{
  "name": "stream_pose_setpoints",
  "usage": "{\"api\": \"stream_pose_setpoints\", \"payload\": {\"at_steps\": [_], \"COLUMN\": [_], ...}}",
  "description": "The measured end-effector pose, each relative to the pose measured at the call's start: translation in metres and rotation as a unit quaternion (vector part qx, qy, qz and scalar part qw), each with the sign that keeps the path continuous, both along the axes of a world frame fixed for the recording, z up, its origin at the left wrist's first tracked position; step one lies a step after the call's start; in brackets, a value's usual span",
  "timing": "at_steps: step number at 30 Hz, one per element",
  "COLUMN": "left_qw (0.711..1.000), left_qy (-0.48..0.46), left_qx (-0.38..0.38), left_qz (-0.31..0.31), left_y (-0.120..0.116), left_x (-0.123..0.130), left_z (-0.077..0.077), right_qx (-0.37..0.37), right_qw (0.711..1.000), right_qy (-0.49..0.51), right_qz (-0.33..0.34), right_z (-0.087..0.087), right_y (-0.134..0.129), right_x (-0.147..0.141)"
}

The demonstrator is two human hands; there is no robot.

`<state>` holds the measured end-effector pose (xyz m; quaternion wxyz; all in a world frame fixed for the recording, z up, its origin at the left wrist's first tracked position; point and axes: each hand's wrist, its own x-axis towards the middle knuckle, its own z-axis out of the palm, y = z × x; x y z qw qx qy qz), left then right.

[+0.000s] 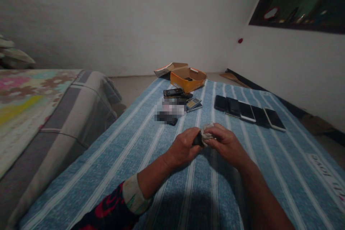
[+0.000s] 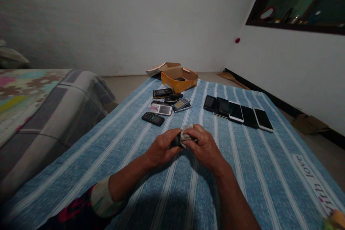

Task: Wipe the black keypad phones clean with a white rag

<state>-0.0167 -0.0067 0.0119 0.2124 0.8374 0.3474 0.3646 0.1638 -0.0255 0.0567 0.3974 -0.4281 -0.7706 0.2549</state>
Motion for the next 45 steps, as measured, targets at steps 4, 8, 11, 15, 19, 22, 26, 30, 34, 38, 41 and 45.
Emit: {"api": "stream_pose_setpoints", "payload": {"at_steps": [4,8,11,15,19,22,26,30,34,38,41,45], "left_qw": [1.0,1.0,1.0,1.0,1.0,1.0,1.0,1.0,1.0,1.0,1.0,1.0], "left_qy": [-0.007,-0.018,-0.018,-0.008,0.0,-0.005,-0.002,-0.009,-0.008,-0.009,-0.015,-0.029], "left_qx": [-0.005,-0.006,0.002,-0.001,0.009,-0.003,-0.013,-0.002,0.006,0.001,-0.003,0.004], "left_qz": [-0.002,0.006,0.011,0.013,-0.003,-0.002,0.016,0.008,-0.014,-0.005,-0.002,-0.008], "left_y": [-0.001,-0.001,-0.001,-0.002,-0.003,-0.002,0.0,-0.001,-0.003,-0.004,-0.004,-0.003], "left_x": [0.0,0.0,0.001,0.004,0.007,0.005,0.003,0.005,0.006,0.005,0.004,0.006], "left_z": [-0.001,-0.002,-0.002,-0.001,0.0,0.002,0.003,0.001,0.001,0.001,0.002,0.001], "right_qx": [0.033,0.079,0.08,0.067,0.053,-0.023,-0.05,0.075,0.091,-0.006,0.037,0.152], "right_qw": [0.999,0.995,0.994,0.989,0.98,0.992,0.998,0.993,0.983,0.998,0.999,0.986], "right_qy": [-0.033,-0.033,-0.012,0.022,0.059,0.081,0.044,-0.002,0.017,0.057,0.01,-0.044], "right_qz": [-0.014,-0.051,-0.076,-0.133,-0.184,-0.092,0.002,-0.087,-0.157,-0.04,0.004,-0.062], "right_z": [0.002,-0.006,-0.013,-0.021,-0.021,-0.016,-0.011,-0.015,-0.018,-0.011,-0.007,-0.015], "right_y": [-0.004,-0.004,-0.003,-0.003,0.001,0.004,0.003,0.001,0.004,0.004,0.003,0.002], "right_x": [-0.007,-0.013,-0.017,-0.025,-0.026,-0.014,-0.003,-0.016,-0.023,-0.009,-0.005,-0.018]}}
